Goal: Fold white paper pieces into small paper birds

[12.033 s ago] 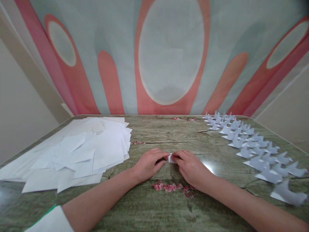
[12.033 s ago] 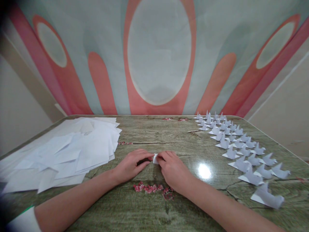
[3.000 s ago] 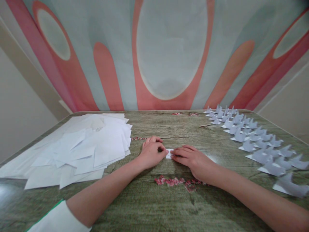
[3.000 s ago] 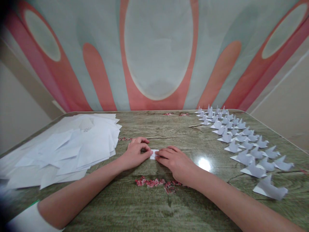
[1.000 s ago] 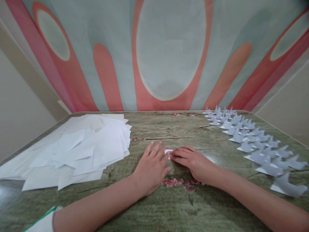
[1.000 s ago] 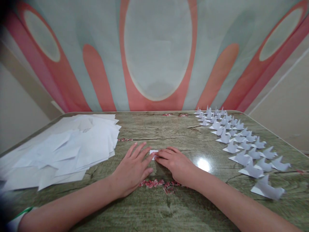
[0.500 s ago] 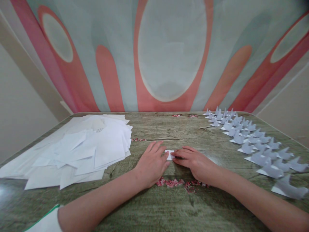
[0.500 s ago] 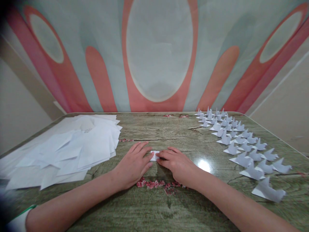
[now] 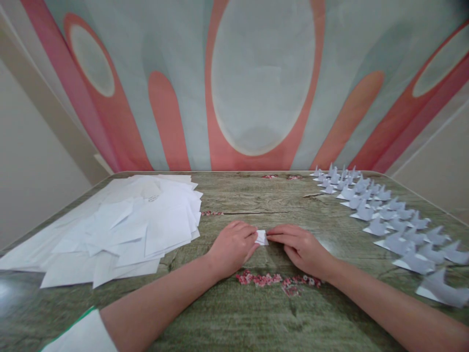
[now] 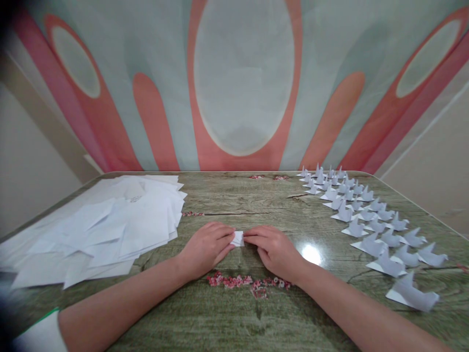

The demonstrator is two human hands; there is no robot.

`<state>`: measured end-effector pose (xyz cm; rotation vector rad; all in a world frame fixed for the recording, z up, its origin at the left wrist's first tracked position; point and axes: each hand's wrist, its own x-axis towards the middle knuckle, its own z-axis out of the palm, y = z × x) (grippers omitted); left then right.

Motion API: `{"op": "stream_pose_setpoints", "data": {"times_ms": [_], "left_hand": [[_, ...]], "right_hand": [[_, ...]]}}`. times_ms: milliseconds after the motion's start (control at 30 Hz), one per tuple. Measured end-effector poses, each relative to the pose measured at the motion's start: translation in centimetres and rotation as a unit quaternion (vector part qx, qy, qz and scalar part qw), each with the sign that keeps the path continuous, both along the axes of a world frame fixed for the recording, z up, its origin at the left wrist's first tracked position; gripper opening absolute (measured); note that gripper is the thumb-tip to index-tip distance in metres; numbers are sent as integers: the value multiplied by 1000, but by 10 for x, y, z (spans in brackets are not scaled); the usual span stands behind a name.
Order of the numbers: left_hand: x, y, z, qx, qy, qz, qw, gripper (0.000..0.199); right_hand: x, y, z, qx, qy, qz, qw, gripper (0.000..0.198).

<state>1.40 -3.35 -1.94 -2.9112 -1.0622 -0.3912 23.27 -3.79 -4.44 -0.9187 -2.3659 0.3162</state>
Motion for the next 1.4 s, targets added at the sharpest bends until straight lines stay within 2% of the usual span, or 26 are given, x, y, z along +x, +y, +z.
{"op": "stream_pose_setpoints", "data": {"times_ms": [200, 300, 433, 667, 767, 900, 1000, 1100, 1267, 1400], "left_hand": [[-2, 0, -4, -64, -72, 29, 995, 26], [-1, 0, -5, -96, -109, 49, 988, 29], [0, 1, -5, -116, -149, 93, 978, 35], [2, 4, -8, -119, -166, 141, 969, 25], [3, 5, -8, -142, -188, 140, 962, 24], [5, 4, -9, -217, -242, 119, 938, 20], [6, 2, -10, -257, -293, 106, 915, 25], [8, -1, -9, -272, -315, 85, 905, 28], [9, -3, -3, -251, -299, 60, 919, 14], [8, -3, -1, -182, -257, 45, 948, 5]], "right_hand": [[-8, -2, -1, -43, 28, -94, 994, 17], [-13, -3, -1, -60, 25, -116, 991, 15], [-16, -4, -1, -72, 22, -117, 990, 13], [-17, -3, -1, -69, 28, -99, 992, 11], [-17, -3, 0, -72, 30, -101, 992, 10], [-18, -3, 3, -82, 37, -107, 990, 12], [-18, -4, 4, -84, 46, -98, 991, 12], [-19, -6, 5, -88, 51, -84, 991, 7], [-20, -8, 5, -64, 40, -65, 995, 5], [-20, -8, 5, 23, -4, -60, 998, 8]]}}
